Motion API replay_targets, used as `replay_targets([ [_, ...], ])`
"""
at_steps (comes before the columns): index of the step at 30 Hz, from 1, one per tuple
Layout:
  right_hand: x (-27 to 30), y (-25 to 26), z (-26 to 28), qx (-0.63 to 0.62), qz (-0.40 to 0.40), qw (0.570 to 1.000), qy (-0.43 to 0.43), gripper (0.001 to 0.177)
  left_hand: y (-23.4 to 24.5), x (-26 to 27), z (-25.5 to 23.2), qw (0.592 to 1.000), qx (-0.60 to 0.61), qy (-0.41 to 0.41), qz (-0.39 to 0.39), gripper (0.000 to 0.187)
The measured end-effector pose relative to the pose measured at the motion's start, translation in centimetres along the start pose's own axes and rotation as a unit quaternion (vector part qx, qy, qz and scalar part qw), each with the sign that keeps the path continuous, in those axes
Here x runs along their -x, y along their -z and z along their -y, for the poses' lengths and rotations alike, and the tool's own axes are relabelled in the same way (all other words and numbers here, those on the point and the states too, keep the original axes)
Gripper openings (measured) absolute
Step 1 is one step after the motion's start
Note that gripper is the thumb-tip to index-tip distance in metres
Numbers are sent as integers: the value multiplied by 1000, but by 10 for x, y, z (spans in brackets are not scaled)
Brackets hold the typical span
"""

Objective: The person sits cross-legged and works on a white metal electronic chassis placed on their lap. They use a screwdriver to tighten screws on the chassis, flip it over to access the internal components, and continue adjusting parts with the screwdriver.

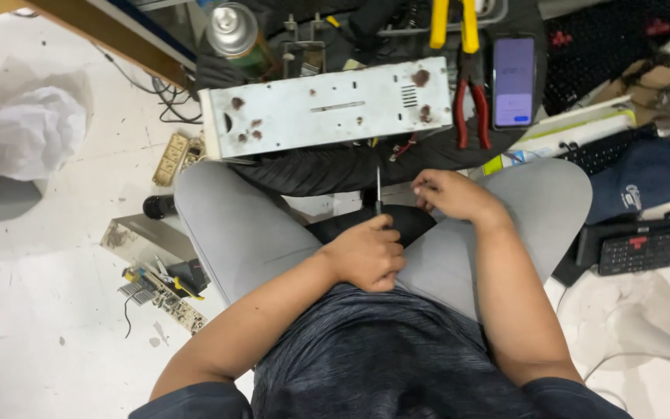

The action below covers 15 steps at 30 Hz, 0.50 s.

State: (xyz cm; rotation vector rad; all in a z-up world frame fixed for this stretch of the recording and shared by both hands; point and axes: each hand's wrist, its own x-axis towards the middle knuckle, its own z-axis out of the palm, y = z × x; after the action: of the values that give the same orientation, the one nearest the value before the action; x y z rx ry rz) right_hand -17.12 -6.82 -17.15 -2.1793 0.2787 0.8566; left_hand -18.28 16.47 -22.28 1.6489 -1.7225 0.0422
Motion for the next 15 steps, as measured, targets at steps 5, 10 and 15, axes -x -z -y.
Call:
replay_targets([
  [5, -47, -18, -8, 53, 59, 995, 67, 36, 9, 17, 41, 994, -71, 78, 12, 25],
  [10, -69, -30, -21, 47, 94, 993, 60, 33, 6, 26, 71, 982, -117, 146, 28, 24],
  [15, -73, -30, -33, -2, 96, 994, 56, 31, -6, 32, 92, 972, -175, 151, 29, 28],
])
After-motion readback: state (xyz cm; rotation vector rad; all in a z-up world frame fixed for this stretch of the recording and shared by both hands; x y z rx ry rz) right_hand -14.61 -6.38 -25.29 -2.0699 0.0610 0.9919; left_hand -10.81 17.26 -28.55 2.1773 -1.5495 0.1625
